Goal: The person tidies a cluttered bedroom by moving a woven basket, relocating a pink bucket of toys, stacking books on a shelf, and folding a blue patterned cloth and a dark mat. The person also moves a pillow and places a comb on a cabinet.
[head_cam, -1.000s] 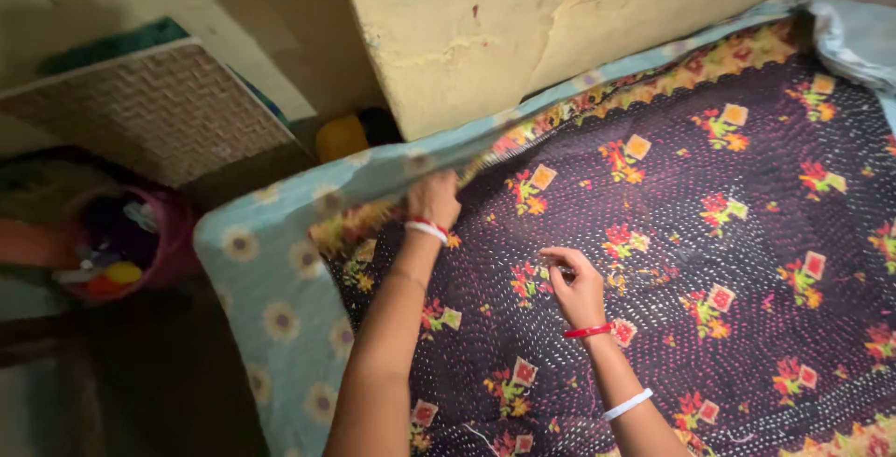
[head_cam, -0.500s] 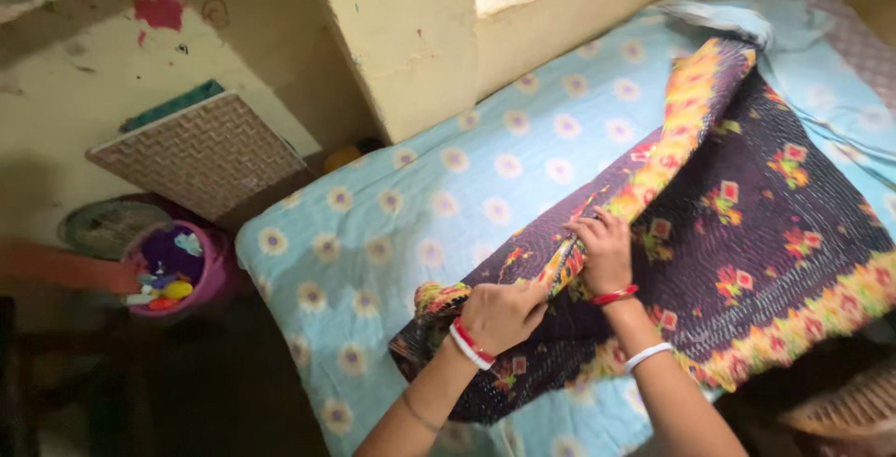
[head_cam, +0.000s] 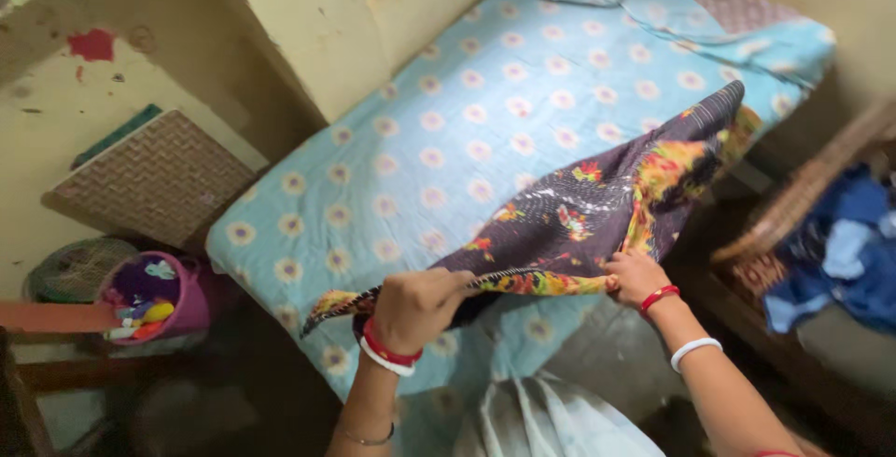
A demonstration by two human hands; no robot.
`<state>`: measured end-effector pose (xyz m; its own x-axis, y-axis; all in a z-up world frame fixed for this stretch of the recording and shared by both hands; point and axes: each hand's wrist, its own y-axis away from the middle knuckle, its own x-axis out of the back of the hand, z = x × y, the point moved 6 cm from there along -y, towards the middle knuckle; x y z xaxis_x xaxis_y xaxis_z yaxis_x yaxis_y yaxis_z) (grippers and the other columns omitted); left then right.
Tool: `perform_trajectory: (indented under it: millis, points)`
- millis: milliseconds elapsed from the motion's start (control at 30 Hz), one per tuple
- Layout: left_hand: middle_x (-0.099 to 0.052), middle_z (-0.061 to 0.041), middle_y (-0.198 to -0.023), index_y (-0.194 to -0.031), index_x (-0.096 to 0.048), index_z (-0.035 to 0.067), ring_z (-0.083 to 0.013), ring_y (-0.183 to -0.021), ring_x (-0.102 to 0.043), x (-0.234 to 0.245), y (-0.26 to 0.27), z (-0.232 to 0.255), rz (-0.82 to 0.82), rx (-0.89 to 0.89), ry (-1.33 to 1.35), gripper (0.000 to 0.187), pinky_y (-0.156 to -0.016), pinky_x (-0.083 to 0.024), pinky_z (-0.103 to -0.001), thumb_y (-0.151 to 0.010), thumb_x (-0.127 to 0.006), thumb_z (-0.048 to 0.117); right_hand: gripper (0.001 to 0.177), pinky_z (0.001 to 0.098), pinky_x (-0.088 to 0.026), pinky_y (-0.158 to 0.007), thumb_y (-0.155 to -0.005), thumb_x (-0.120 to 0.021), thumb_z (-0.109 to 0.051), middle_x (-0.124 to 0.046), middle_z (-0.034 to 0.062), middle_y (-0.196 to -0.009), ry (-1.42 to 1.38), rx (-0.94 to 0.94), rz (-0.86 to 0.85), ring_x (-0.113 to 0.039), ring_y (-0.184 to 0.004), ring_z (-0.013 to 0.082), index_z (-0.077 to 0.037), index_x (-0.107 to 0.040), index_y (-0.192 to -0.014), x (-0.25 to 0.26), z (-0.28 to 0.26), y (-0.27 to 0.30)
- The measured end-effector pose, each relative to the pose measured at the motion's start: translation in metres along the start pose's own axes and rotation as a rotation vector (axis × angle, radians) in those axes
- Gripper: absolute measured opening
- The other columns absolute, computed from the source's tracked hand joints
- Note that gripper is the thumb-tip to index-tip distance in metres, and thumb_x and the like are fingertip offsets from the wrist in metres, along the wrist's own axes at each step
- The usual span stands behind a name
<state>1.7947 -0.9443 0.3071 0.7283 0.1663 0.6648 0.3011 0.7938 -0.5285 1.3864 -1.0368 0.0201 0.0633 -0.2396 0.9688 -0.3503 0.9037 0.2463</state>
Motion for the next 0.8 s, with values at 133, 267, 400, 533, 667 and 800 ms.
perform_trajectory:
  millis: [133, 267, 400, 533, 667, 800]
  points:
    - [-0.076, -0.008, -0.09, -0.098, -0.077, 0.013, -0.0266, -0.077, -0.074, -0.001, 0.023, 0.015, 0.049, 0.038, 0.025, 0.015, -0.065, -0.058, -0.035, -0.082, -0.076, 0.01, 0.029, 0.0451, -0.056, -0.083, -0.086, -0.061, -0.034, -0.072, 0.0186, -0.102, -0.359, -0.038, 0.098, -0.067, -0.096, 0.0399, -0.015, -0.068, -0.107, -0.043, -0.014, 0.094]
    - [-0.076, -0.01, -0.089, -0.1, -0.078, 0.012, -0.0287, -0.074, -0.073, -0.017, 0.039, 0.028, 0.023, 0.121, 0.079, 0.021, -0.065, -0.057, -0.035, -0.08, -0.074, 0.006, 0.032, 0.0483, -0.054, -0.086, -0.09, -0.061, -0.034, -0.072, 0.0194, -0.108, -0.546, -0.388, -0.073, -0.066, -0.104, 0.0419, -0.019, -0.065, -0.118, -0.074, 0.002, 0.169]
    - [-0.075, -0.011, -0.086, -0.1, -0.078, 0.011, -0.0259, -0.069, -0.073, -0.038, 0.046, 0.05, -0.006, 0.154, 0.175, 0.022, -0.062, -0.057, -0.034, -0.079, -0.074, 0.005, 0.034, 0.0471, -0.054, -0.087, -0.086, -0.06, -0.017, -0.074, 0.0239, -0.104, -0.724, -0.478, 0.107, -0.068, -0.105, 0.0433, -0.011, -0.058, -0.12, -0.057, 0.009, 0.232]
    - [-0.073, -0.012, -0.078, -0.101, -0.078, 0.011, -0.021, -0.061, -0.071, -0.067, 0.057, 0.095, -0.086, 0.196, 0.334, 0.021, -0.057, -0.054, -0.032, -0.08, -0.076, 0.007, 0.043, 0.0414, -0.054, -0.09, -0.082, -0.057, -0.007, -0.074, 0.0211, -0.108, -0.919, -0.405, 0.323, -0.071, -0.109, 0.0366, -0.011, -0.06, -0.125, -0.004, -0.027, 0.284]
    - [-0.074, -0.01, -0.079, -0.102, -0.077, 0.014, -0.0187, -0.065, -0.074, -0.091, 0.073, 0.168, -0.147, 0.125, 0.471, 0.02, -0.058, -0.055, -0.03, -0.082, -0.075, 0.008, 0.05, 0.0364, -0.053, -0.095, -0.079, -0.054, -0.003, -0.076, 0.0175, -0.115, -0.951, -0.279, 0.445, -0.072, -0.114, 0.0294, -0.007, -0.066, -0.128, 0.043, -0.069, 0.331]
    - [-0.075, -0.009, -0.079, -0.103, -0.077, 0.017, -0.0216, -0.067, -0.074, -0.116, 0.1, 0.241, -0.254, 0.14, 0.494, 0.021, -0.061, -0.057, -0.033, -0.082, -0.075, 0.013, 0.041, 0.0323, -0.055, -0.093, -0.085, -0.061, -0.005, -0.079, 0.0127, -0.113, -1.043, -0.24, 0.44, -0.074, -0.108, 0.0205, -0.004, -0.068, -0.126, 0.057, -0.098, 0.386]
